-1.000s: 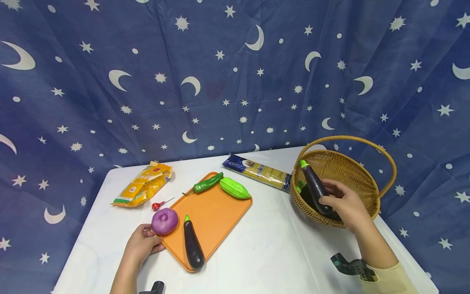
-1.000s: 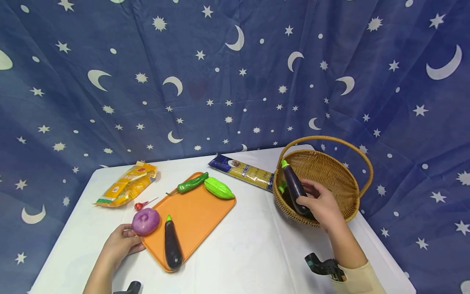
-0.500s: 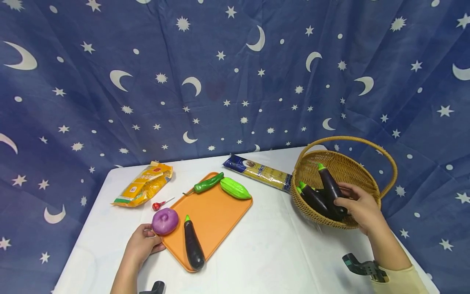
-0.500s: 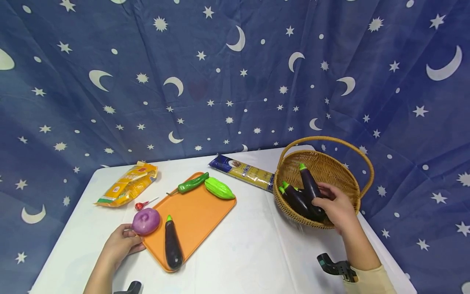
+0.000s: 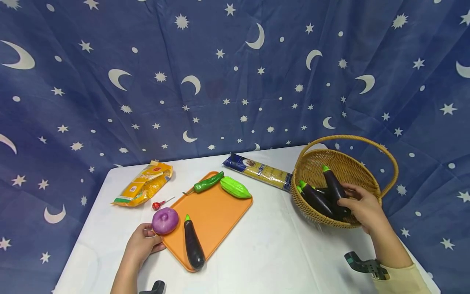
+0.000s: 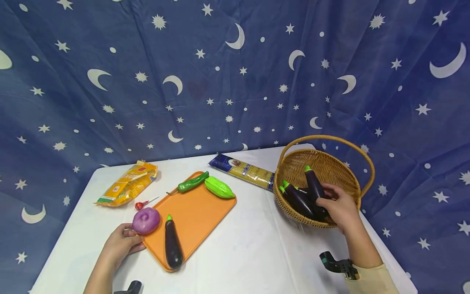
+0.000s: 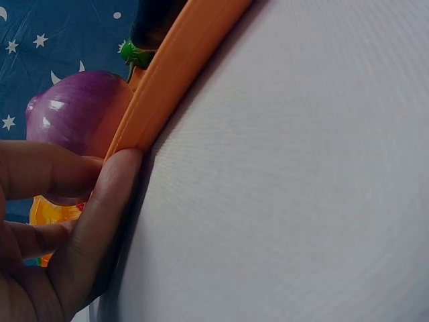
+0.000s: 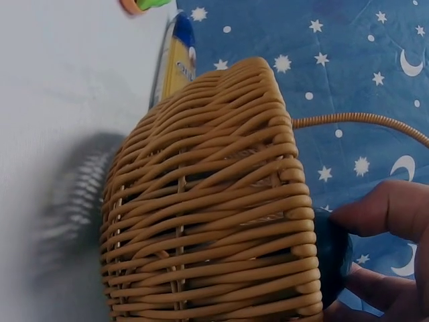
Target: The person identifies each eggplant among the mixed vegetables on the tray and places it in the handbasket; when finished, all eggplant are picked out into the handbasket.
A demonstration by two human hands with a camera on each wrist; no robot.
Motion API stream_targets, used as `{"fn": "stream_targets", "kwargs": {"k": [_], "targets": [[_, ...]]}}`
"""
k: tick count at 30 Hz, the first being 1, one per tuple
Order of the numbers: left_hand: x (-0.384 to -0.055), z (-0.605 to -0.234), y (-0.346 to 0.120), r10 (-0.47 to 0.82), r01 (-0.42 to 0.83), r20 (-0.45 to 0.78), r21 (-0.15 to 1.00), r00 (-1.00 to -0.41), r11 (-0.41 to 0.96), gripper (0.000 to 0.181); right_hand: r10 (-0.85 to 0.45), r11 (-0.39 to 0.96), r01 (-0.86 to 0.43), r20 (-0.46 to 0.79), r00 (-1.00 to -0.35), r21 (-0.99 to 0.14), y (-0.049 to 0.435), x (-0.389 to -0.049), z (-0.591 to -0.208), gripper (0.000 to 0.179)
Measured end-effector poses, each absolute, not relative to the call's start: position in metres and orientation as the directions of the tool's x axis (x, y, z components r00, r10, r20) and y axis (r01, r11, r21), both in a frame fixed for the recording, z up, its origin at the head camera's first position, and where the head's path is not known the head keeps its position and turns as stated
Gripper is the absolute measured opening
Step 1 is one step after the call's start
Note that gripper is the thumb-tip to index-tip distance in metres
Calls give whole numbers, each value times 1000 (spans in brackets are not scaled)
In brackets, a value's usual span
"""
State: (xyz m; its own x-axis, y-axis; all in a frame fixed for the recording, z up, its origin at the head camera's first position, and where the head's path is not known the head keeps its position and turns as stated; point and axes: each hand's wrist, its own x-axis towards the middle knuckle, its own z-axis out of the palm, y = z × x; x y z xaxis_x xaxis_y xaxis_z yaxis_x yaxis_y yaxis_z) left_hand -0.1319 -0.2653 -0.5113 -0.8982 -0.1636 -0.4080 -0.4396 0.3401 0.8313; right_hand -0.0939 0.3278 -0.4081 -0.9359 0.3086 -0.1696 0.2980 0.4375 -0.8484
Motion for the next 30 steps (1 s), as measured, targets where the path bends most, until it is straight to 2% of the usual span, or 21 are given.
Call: {"fn": "stream_targets", "kwargs": {"k": [8,15,30], "targets": [[-132,-512,-265,-166,-441,-408,830,-898,343,72,324,505,317,-164,-932,-803,330,-97,-408,71],[-133,-512,-265,-174,-447,-412,826,-895,344,72,347,642,334,-127,-929,-690,331,-100,-409,70],[-132,-512,-265,-172,-444,-410,830,-896,336,72,309,780,319,-111,-944,-539,330,-103,-414,66]]}}
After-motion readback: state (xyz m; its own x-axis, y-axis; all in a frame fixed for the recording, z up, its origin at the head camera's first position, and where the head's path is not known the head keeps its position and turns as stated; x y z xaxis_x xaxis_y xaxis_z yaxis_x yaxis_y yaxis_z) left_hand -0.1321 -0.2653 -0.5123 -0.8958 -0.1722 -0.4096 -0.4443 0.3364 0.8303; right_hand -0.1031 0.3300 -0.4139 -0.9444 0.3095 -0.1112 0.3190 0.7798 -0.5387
